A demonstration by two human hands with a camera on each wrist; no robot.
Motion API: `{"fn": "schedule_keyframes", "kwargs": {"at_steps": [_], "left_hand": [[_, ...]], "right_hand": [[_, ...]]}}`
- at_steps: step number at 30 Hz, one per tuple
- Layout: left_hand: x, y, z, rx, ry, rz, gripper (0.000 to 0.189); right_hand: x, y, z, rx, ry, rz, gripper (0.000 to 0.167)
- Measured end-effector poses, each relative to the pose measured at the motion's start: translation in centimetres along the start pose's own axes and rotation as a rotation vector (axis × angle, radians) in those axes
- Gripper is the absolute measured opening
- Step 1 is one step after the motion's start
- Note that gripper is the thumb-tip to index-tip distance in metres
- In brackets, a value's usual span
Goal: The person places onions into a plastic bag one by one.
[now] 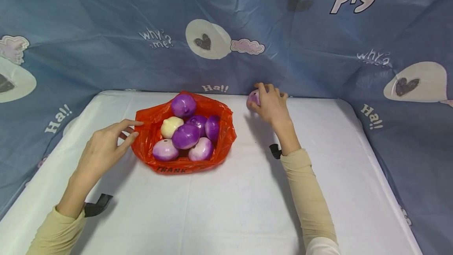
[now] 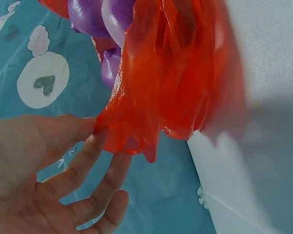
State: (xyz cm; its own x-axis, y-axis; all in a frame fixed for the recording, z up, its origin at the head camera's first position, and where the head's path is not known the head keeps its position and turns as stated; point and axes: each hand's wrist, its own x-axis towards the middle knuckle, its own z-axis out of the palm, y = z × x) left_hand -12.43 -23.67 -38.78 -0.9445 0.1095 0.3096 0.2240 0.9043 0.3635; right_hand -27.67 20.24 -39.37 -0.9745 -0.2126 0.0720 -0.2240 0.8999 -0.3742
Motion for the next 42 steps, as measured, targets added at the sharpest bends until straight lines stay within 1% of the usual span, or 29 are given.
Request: {"fn": "schedule_keyframes", "kwargs": {"at_steps": [8,18,29,42], "left_hand": [[-0.1,0.0,0.0,0.004,-0.009,-0.004,0.029],[0.0,0.1,0.0,0.002,-0.009,-0.004,0.029],[0.0,0.1,0.1,-0.001,-0.005,0.001,0.028],[-0.1,0.1,0.1,0.002,-0.015,-0.010,0.028]], "right_hand": [[0.6,1.7,1.6,-0.007,0.033,0.023,0.070],[1.4,2.6,3.0,0.024,0.008,0.057,0.075],[1.9,3.0,4.1,0.016,0.008,0.058,0.080],[1.9,2.8,4.5,0.002,-0.026,0.082,0.079]]}}
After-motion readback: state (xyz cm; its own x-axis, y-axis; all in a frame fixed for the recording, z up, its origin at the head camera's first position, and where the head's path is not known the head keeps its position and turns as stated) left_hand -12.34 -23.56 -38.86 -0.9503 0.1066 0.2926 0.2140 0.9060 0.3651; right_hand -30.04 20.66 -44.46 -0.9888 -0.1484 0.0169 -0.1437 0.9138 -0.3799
